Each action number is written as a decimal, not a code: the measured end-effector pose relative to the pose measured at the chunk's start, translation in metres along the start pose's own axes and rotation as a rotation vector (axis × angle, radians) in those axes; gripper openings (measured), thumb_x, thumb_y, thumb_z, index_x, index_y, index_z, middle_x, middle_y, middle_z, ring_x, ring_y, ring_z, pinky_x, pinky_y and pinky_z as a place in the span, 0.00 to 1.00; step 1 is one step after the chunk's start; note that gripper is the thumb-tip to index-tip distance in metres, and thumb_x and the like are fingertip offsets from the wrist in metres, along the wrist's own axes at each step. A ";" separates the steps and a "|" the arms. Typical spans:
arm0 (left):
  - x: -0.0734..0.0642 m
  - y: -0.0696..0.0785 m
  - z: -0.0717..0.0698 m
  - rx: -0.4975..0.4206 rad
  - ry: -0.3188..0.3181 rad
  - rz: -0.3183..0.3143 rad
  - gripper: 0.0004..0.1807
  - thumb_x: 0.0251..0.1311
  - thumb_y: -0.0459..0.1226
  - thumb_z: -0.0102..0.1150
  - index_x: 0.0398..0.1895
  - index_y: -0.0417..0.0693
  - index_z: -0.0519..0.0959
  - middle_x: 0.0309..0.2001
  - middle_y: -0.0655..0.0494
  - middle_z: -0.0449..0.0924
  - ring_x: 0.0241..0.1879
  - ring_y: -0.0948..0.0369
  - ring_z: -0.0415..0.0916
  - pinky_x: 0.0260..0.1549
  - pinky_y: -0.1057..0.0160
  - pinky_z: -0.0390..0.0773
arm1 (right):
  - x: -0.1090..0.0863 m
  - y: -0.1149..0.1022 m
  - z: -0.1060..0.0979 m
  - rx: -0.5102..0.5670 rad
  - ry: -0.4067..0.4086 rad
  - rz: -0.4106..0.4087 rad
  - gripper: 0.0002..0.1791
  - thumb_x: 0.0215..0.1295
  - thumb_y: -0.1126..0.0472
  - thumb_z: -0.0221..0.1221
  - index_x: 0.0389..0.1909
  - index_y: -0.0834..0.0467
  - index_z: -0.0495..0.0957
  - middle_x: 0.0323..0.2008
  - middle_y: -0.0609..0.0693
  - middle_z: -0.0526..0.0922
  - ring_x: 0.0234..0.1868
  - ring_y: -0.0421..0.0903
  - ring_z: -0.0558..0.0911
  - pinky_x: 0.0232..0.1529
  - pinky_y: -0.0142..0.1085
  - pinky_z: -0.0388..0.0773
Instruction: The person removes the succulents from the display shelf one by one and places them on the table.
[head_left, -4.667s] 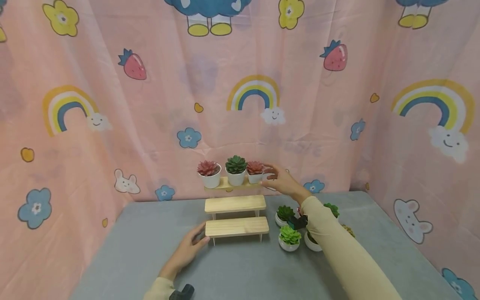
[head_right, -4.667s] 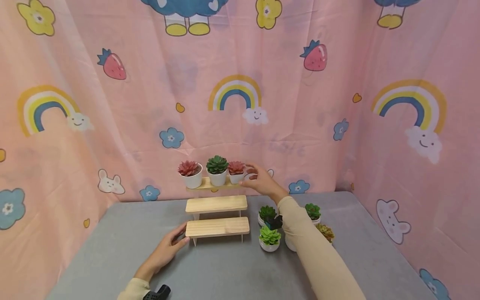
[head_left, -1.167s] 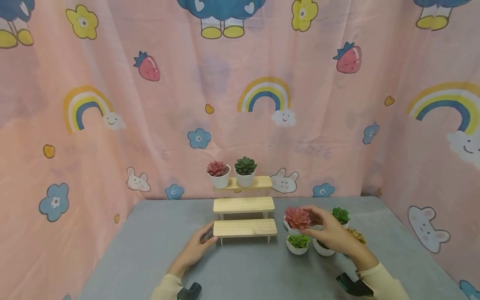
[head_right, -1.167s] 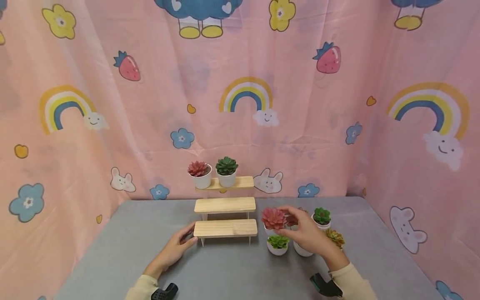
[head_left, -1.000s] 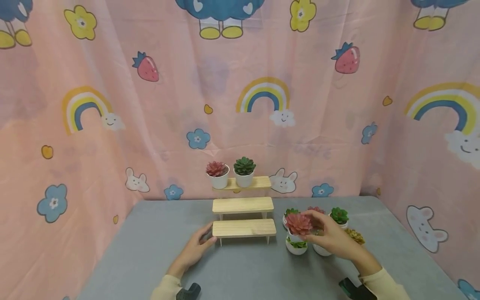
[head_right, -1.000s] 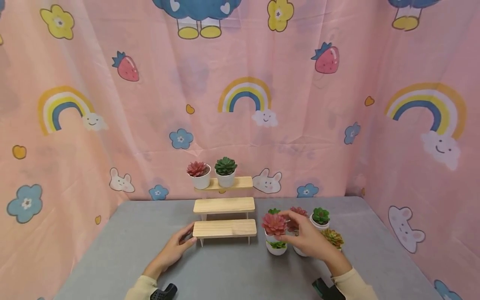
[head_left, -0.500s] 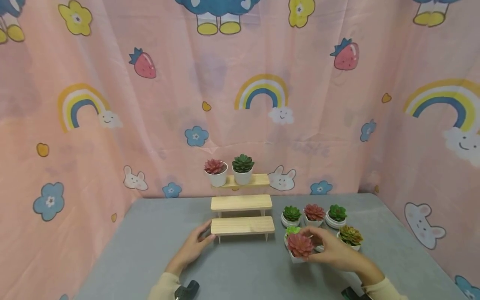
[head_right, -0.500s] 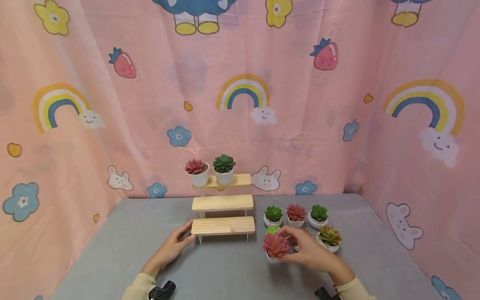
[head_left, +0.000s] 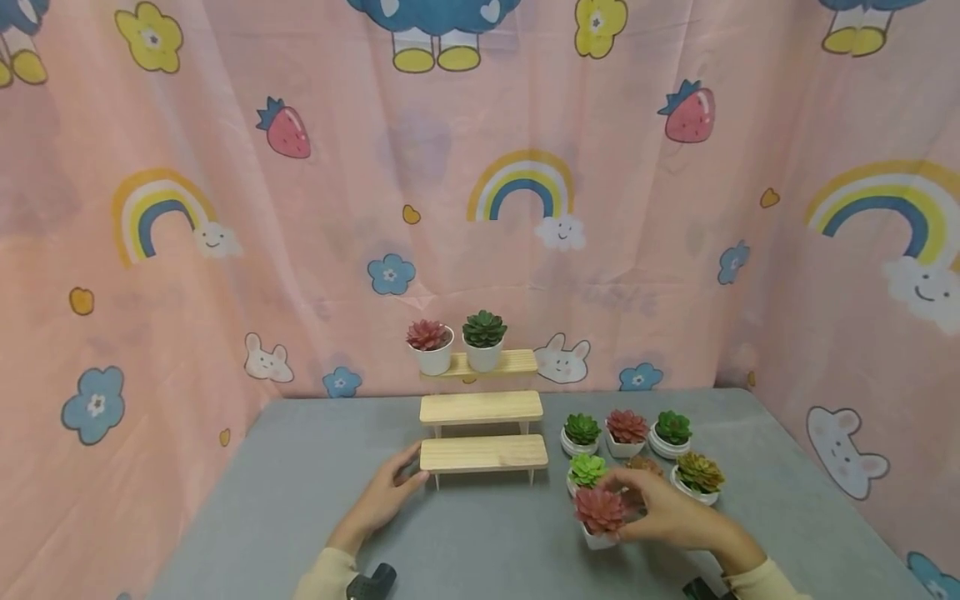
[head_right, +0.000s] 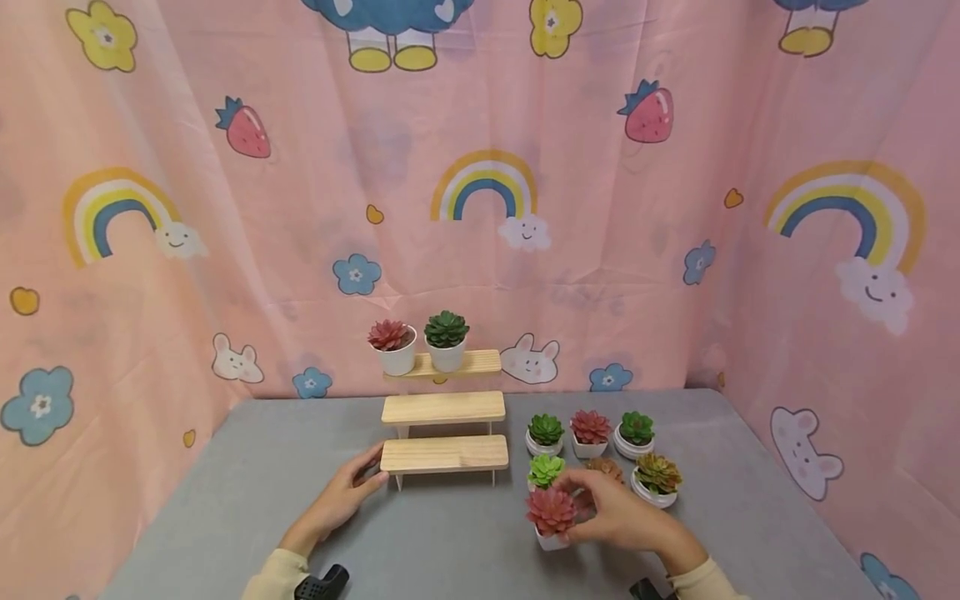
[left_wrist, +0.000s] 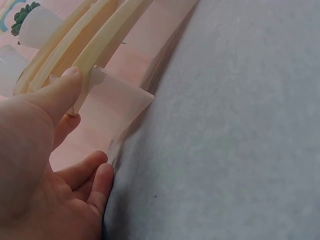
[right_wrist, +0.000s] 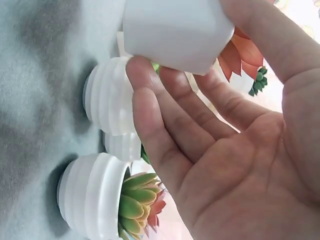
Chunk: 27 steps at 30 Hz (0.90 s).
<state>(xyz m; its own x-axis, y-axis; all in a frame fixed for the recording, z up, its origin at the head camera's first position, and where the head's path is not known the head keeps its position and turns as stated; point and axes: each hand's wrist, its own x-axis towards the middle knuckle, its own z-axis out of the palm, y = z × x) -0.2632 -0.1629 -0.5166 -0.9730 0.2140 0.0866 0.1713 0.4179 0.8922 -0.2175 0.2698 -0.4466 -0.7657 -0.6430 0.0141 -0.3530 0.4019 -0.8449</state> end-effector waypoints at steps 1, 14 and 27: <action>0.000 0.001 0.000 0.001 0.000 0.002 0.35 0.71 0.47 0.59 0.77 0.45 0.63 0.76 0.41 0.62 0.76 0.37 0.57 0.71 0.32 0.62 | 0.000 0.000 0.000 0.001 -0.006 0.012 0.26 0.57 0.58 0.73 0.54 0.61 0.76 0.52 0.59 0.80 0.49 0.31 0.80 0.45 0.29 0.82; 0.004 -0.001 -0.001 0.000 -0.014 0.001 0.36 0.71 0.48 0.58 0.77 0.46 0.62 0.77 0.42 0.61 0.77 0.38 0.56 0.72 0.33 0.61 | -0.003 0.002 -0.002 0.096 -0.096 0.055 0.25 0.58 0.61 0.72 0.53 0.66 0.75 0.48 0.58 0.79 0.44 0.36 0.81 0.42 0.32 0.83; 0.001 -0.007 -0.001 -0.008 -0.006 -0.010 0.36 0.70 0.49 0.60 0.77 0.48 0.63 0.77 0.42 0.61 0.77 0.38 0.56 0.72 0.33 0.60 | -0.002 0.007 0.004 0.040 -0.080 0.078 0.25 0.54 0.60 0.75 0.47 0.62 0.74 0.46 0.55 0.78 0.39 0.35 0.79 0.35 0.32 0.81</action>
<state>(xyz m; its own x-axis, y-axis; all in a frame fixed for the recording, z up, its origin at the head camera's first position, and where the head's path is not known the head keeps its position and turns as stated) -0.2657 -0.1662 -0.5223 -0.9738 0.2148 0.0751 0.1602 0.4126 0.8967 -0.2165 0.2710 -0.4548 -0.7438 -0.6617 -0.0941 -0.2710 0.4272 -0.8626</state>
